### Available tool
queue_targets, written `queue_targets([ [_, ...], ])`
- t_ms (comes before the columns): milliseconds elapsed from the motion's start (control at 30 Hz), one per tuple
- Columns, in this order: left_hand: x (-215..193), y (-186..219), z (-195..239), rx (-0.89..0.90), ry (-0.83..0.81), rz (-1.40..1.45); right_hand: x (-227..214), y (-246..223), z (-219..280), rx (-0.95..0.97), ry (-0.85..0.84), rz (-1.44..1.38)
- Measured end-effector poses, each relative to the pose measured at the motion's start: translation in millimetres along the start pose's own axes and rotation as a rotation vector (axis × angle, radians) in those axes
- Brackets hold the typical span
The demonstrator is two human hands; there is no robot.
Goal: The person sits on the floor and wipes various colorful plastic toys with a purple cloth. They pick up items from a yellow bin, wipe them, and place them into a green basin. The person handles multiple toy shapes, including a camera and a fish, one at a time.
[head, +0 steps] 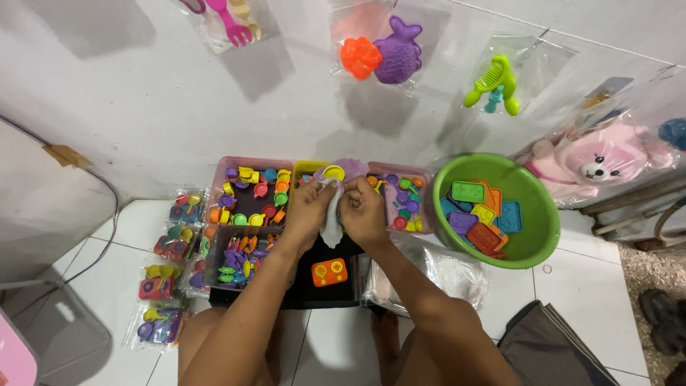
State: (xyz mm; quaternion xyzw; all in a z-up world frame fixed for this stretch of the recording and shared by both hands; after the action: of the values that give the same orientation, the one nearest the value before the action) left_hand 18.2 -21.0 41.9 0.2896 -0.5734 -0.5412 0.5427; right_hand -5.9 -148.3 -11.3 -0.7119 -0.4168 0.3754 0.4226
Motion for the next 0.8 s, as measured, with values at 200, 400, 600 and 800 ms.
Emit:
queue_targets([
  [200, -16.1, -16.4, -14.6, 0.008, 0.110, -0.034, 7.8, -21.5, 6.2, -0.090, -0.023, 0.067],
  [400, -22.9, -17.4, -13.0, 0.055, 0.238, -0.045, 12.8, -28.3, 5.4, -0.135, -0.058, 0.073],
  [600, -23.7, -11.0, -15.8, 0.284, 0.291, -0.298, 13.4, -43.4, 6.4, -0.213, -0.082, 0.140],
  [800, -27.3, -27.2, -23.2, 0.110, 0.188, -0.138, 9.9, -24.2, 5.6, -0.185, -0.038, 0.093],
])
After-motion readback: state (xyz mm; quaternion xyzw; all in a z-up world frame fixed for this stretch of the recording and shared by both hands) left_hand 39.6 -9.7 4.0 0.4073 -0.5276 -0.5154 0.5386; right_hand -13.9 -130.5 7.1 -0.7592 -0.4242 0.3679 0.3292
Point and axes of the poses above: each hand's wrist, its own z-axis away from the middle knuckle, its own x-axis out of the palm, y = z × x, the point moved 4 cm from there along -z, towards the middle knuckle, and after that the axes turned 3 degrees about -x, right-handed, at the moved point
